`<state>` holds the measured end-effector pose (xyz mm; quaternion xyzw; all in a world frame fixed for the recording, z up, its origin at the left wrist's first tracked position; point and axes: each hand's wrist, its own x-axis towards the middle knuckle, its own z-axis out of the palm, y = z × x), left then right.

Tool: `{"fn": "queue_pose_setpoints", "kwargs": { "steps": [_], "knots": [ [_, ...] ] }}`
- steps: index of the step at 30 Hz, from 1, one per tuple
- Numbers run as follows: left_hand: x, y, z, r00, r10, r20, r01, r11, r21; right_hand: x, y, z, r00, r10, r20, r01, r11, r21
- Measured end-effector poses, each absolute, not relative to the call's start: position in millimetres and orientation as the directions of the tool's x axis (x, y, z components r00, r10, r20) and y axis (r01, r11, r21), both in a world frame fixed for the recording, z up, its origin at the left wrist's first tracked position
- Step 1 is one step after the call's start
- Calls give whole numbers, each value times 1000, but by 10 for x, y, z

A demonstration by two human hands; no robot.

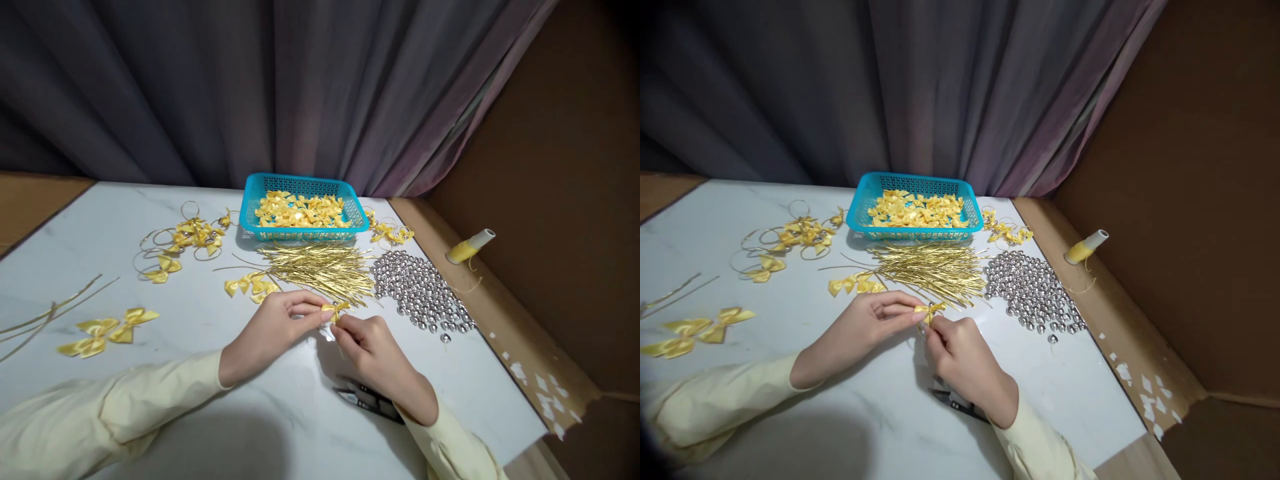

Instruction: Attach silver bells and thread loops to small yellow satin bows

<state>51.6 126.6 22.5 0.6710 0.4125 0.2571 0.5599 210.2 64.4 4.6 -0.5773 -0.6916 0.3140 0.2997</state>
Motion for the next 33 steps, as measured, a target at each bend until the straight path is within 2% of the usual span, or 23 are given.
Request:
{"fn": "queue_pose_setpoints", "kwargs": {
  "steps": [12, 33],
  "knots": [
    [532, 1216, 178, 517, 855, -27, 292, -147, 945, 2076, 631, 79, -144, 988, 53, 591, 129, -797],
    [539, 1234, 199, 502, 865, -19, 287, -146, 947, 2075, 638, 61, -145, 985, 91, 610, 162, -775]
  ]
}}
